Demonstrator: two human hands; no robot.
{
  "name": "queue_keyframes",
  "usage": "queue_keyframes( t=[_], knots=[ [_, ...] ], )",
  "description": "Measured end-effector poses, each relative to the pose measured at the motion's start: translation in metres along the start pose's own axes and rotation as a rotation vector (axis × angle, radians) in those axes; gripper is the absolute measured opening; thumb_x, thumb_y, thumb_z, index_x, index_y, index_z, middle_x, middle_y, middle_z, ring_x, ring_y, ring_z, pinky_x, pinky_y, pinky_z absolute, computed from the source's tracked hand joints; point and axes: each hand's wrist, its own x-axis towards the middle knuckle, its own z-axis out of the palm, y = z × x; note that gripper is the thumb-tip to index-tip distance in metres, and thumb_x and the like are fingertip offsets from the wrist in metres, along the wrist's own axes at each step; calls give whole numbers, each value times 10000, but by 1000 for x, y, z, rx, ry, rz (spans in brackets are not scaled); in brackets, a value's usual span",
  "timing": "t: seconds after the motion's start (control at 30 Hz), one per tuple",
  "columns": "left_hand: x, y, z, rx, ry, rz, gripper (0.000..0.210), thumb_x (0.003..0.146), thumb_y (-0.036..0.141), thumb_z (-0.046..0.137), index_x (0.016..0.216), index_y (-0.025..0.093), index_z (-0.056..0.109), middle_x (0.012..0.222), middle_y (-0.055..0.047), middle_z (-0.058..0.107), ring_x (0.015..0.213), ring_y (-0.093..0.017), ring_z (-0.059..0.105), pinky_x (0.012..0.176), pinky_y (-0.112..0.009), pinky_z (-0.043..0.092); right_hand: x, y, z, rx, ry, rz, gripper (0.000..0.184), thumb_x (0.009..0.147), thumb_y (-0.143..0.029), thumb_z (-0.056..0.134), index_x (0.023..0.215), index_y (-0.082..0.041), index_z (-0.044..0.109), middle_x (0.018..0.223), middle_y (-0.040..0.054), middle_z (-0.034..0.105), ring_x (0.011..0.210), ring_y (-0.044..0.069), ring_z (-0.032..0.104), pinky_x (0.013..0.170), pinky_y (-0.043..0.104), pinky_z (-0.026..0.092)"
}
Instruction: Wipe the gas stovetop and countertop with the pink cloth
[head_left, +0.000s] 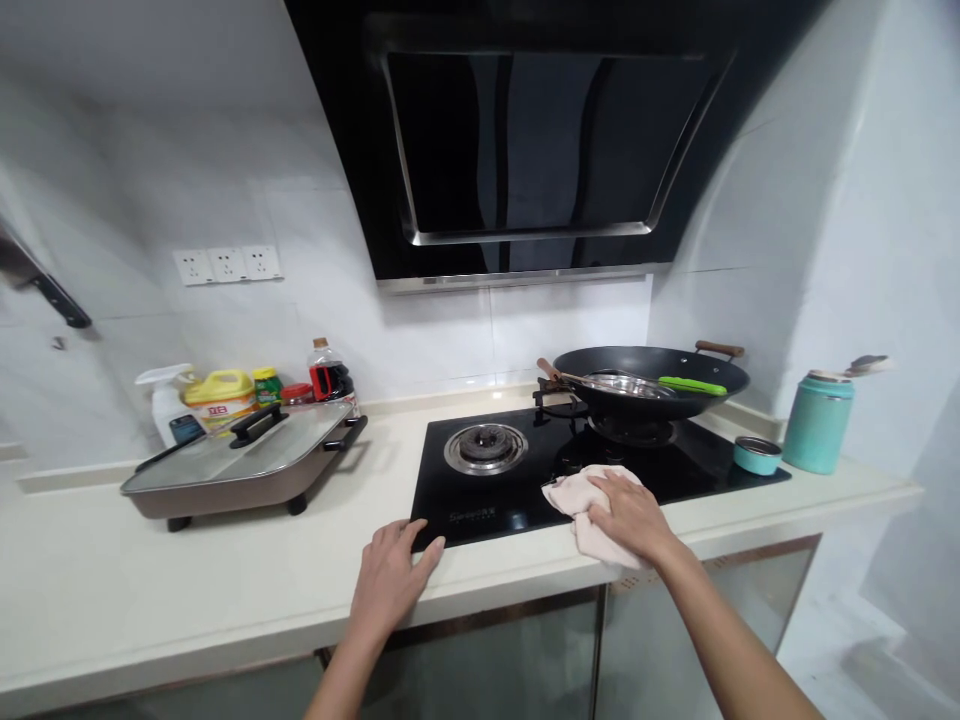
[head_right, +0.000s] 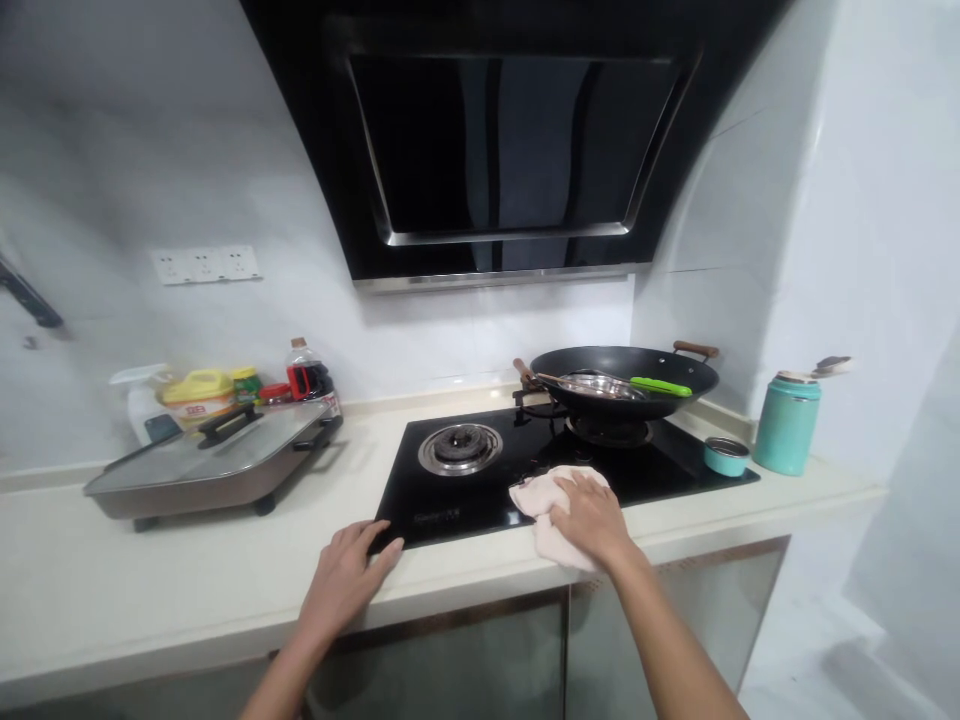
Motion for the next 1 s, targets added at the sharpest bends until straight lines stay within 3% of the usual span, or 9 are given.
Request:
queue_keyframes(
  t=[0.17, 0.43, 0.6, 0.77, 1.0],
  knots=[
    [-1, 3, 0, 22, 0, 4, 502, 976, 566, 521, 1289, 221, 709, 1314, -122, 678, 1267, -325, 571, 1089, -494, 425, 9, -15, -6, -11, -47, 5, 668, 926, -455, 436, 1549, -222, 509, 1653, 107, 433, 1508, 326, 394, 1200, 462, 278],
    [-1, 2, 1, 36, 3, 10, 527, 986, 583, 502, 1297, 207, 701, 1321, -129, 672, 1264, -325, 567, 1079, -484, 429, -17, -52, 3, -39, -62, -51, 697, 932, -445, 466, 1578, -183, 463, 1672, 173, 382, 1534, 410, 330, 1217, 520, 212],
    [-2, 1, 2, 24, 24, 11, 499, 979, 586, 516, 1276, 236, 712, 1307, -115, 679, 1254, -323, 578, 1063, -480, 439, -24, -80, 16, 71, -90, -223, 678, 938, -434, 463, 1588, -240, 454, 1707, 112, 335, 1582, 344, 262, 1261, 489, 167],
    [-3, 1, 2, 7, 15, 12, 517, 990, 583, 503, 1292, 217, 707, 1314, -123, 675, 1269, -320, 570, 1084, -485, 430, 8, -104, 18, 109, -152, -205, 713, 949, -479, 441, 1612, -222, 411, 1732, 123, 270, 1601, 340, 209, 1269, 484, 150],
    [-5, 3, 1, -8, 21, 7, 502, 991, 582, 513, 1291, 232, 712, 1314, -120, 676, 1264, -319, 564, 1088, -496, 422, 60, -106, 14, 91, -197, -192, 730, 964, -549, 393, 1603, -196, 426, 1708, 117, 333, 1587, 316, 251, 1253, 448, 199]
  ],
)
